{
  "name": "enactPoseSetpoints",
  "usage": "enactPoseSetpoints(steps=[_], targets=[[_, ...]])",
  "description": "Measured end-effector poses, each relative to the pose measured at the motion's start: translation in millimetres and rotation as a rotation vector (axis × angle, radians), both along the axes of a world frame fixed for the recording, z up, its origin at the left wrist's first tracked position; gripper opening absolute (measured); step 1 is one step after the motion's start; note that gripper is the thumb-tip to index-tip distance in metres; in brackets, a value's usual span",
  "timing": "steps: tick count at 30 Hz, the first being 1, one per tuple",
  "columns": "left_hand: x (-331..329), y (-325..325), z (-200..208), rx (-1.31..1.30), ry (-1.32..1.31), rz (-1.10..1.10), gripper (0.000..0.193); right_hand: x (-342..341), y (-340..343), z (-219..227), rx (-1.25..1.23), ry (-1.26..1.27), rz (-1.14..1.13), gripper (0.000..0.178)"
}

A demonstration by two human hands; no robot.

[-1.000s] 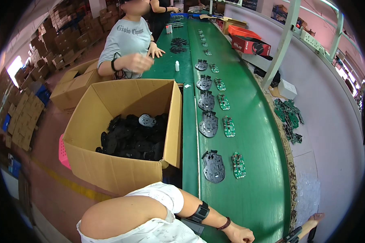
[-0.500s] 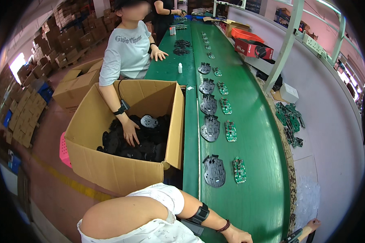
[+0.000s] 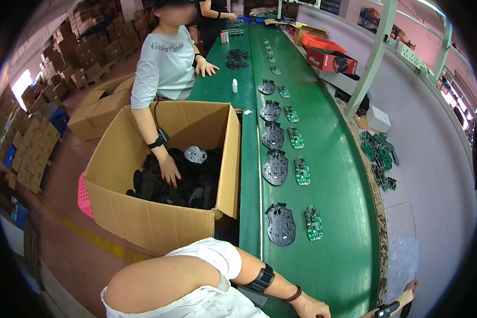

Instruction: Assembling internal PCB components into computer mouse shells on a factory production line.

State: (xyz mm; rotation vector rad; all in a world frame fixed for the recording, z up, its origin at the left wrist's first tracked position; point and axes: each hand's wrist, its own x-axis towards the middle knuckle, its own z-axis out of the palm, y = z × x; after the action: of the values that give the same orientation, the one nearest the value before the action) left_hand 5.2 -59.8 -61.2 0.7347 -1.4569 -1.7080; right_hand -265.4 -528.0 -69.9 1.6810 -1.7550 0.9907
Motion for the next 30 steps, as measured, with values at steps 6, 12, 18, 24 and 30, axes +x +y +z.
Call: enactPoseSetpoints(steps=[6, 12, 18, 24, 30], targets=[[2, 1, -2, -0.035, 0.012, 0.004, 0.023, 13, 15, 15, 0.047, -0.091, 0.09, 0.024], [0, -1, 1, -0.02, 0.022, 0.026, 0.035, 27, 38, 37, 0.072, -0.267, 0.241, 0.027], [28, 35, 18, -0.06, 0.111, 0.16, 0.048, 62, 87, 75, 0.111, -0.644, 0.59, 0.033], [21, 10, 14, 0.038, 0.284, 0.201, 0.062, 125, 191, 108, 0.426, -1.012, 1.045, 0.04], [-5, -48, -3, 0.334, 0.696, 0.369, 0.076, 177, 296, 148, 0.675, -0.638, 1.119, 0.04]])
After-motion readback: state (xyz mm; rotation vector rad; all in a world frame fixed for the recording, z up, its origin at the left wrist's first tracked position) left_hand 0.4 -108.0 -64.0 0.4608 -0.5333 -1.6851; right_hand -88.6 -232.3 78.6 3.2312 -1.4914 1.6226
